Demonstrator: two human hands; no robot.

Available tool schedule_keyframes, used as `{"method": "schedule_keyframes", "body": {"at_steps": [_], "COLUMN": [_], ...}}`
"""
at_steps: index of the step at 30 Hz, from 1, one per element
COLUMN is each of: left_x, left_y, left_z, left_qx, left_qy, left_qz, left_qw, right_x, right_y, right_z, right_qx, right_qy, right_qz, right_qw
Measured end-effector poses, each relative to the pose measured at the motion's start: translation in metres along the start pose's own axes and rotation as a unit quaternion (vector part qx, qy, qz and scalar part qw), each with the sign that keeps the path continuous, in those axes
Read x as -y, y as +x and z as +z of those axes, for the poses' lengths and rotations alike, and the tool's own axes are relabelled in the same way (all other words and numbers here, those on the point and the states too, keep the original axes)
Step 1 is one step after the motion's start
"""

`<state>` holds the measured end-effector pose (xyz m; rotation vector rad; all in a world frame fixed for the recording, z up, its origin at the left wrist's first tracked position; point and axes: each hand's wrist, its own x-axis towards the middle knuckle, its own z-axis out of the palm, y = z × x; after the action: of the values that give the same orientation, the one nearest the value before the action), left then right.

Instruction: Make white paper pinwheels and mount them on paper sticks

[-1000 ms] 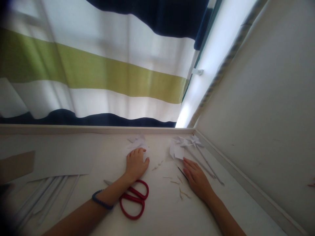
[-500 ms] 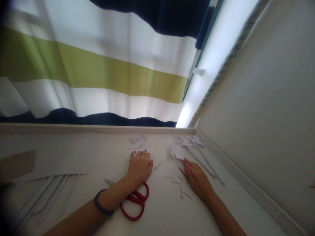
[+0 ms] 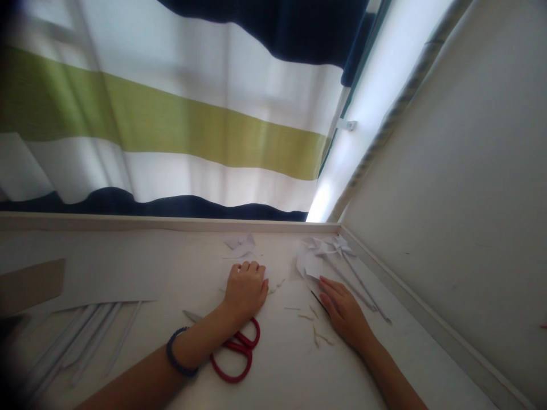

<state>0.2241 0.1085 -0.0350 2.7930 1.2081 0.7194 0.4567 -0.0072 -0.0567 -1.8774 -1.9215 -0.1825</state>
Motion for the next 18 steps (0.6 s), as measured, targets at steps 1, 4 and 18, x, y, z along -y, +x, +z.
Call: {"method": "schedule_keyframes", "body": {"at_steps": [1, 4, 18], "left_x": [0.0, 0.003, 0.019], "left_y": [0.0, 0.0, -0.005], "left_z": [0.0, 0.0, -0.031], "left_qx": [0.002, 0.014, 0.139], "left_qy": [0.0, 0.003, 0.071], "left_qz": [-0.004, -0.019, -0.049], "left_qw": [1.0, 1.0, 0.987], "right_x": [0.0, 0.001, 0.02], "right_y": [0.0, -0.001, 0.05], "right_z": [0.0, -0.002, 0.01], "right_qx": [0.0, -0.001, 0.007], "right_qy": [0.0, 0.001, 0.002], "right_qz": [-0.001, 0.001, -0.052], "right_qw": [1.0, 1.0, 0.999]}}
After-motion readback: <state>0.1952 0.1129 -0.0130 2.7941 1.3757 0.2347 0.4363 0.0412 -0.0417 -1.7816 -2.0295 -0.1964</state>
